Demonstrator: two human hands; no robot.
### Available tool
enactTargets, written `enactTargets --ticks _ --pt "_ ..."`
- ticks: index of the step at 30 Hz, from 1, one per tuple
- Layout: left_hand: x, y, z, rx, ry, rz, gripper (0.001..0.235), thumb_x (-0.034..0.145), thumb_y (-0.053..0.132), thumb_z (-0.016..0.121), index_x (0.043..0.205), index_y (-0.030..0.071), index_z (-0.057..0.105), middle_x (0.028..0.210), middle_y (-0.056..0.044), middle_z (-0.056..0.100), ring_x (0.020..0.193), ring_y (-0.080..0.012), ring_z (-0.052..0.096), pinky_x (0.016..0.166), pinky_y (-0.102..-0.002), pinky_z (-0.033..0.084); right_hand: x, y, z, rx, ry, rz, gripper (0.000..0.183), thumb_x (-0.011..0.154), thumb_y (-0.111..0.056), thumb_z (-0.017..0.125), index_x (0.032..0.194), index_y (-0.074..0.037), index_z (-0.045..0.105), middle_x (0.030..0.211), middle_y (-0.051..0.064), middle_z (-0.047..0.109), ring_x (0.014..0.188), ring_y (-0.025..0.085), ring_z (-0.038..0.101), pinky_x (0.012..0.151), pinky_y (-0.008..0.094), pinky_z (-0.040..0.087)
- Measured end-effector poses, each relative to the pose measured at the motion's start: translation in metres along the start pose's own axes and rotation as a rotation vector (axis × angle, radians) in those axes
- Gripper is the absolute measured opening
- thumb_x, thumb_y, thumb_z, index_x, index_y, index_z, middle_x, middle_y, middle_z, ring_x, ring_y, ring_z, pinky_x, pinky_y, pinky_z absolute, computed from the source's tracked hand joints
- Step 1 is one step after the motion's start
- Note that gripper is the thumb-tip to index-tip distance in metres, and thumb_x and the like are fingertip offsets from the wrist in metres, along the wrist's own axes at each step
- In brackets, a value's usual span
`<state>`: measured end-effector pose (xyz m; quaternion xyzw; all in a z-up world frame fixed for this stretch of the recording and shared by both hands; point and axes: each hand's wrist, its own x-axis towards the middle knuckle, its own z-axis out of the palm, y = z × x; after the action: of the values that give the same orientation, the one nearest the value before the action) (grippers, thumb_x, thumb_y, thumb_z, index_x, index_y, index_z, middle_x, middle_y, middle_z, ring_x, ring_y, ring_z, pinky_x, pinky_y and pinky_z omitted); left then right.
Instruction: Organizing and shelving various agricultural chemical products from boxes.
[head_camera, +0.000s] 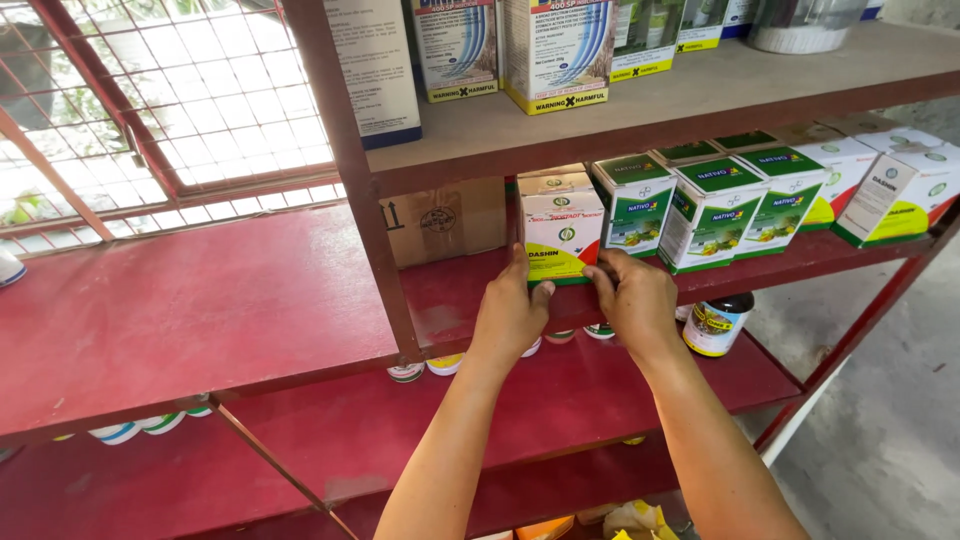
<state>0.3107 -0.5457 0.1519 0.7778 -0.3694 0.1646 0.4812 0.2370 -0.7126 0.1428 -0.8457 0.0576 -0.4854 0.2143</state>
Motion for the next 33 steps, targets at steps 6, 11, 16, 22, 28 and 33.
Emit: enactTargets --ticks 6,11,16,22,28,33 --pt "0.007 0.002 0.018 0.041 0.051 -0.031 0.07 0.087 0.012 0.072 0.143 -0.017 0.041 0.128 -0.036 0.061 0.115 -0.0477 0.063 0.095 -0.046 0.053 0.015 0.016 -0.001 -0.01 -0.039 -0.008 0.017 0.09 -0.021 0.079 0.101 -0.008 0.078 0.084 0.015 0.075 0.072 0.031 0.073 0.061 0.041 0.056" --pt "0.011 0.015 0.025 0.076 0.084 -0.117 0.074 0.087 0.013 0.072 0.145 -0.017 0.038 0.126 -0.036 0.061 0.114 -0.0476 0.064 0.095 -0.046 0.053 0.025 0.029 0.002 0.062 -0.069 -0.014 0.016 0.088 -0.02 0.08 0.098 -0.008 0.078 0.084 0.011 0.076 0.07 0.028 0.074 0.061 0.039 0.057" --pt "0.007 0.016 0.034 0.117 0.131 -0.155 0.075 0.088 0.014 0.071 0.147 -0.016 0.037 0.126 -0.037 0.061 0.113 -0.0479 0.064 0.095 -0.046 0.054 0.026 0.034 0.004 0.111 -0.094 -0.015 0.015 0.087 -0.019 0.082 0.092 -0.007 0.076 0.083 0.009 0.077 0.067 0.025 0.074 0.061 0.037 0.056" --pt "-0.014 0.018 0.037 0.245 0.263 -0.001 0.071 0.088 0.011 0.071 0.147 -0.012 0.041 0.142 -0.034 0.054 0.125 -0.0481 0.058 0.103 -0.049 0.049 0.02 0.036 -0.002 0.265 -0.105 0.061 0.014 0.087 -0.016 0.083 0.091 -0.005 0.074 0.078 0.009 0.076 0.064 0.02 0.073 0.059 0.032 0.055" --pt "-0.06 0.04 0.032 0.145 0.382 0.207 0.058 0.091 0.001 0.07 0.146 -0.003 0.052 0.146 -0.027 0.057 0.136 -0.0425 0.057 0.115 -0.045 0.047 0.014 0.036 -0.013 0.386 -0.068 0.052 0.02 0.087 -0.016 0.084 0.098 -0.004 0.074 0.077 0.01 0.074 0.064 0.018 0.071 0.058 0.031 0.055" --pt "-0.084 0.058 0.024 -0.013 0.355 0.116 0.055 0.09 -0.004 0.07 0.143 0.002 0.058 0.135 -0.022 0.066 0.124 -0.036 0.067 0.106 -0.037 0.053 0.001 0.032 -0.017 0.448 0.126 -0.062 0.018 0.091 -0.007 0.085 0.104 -0.002 0.073 0.087 0.011 0.073 0.074 0.018 0.069 0.07 0.031 0.054"
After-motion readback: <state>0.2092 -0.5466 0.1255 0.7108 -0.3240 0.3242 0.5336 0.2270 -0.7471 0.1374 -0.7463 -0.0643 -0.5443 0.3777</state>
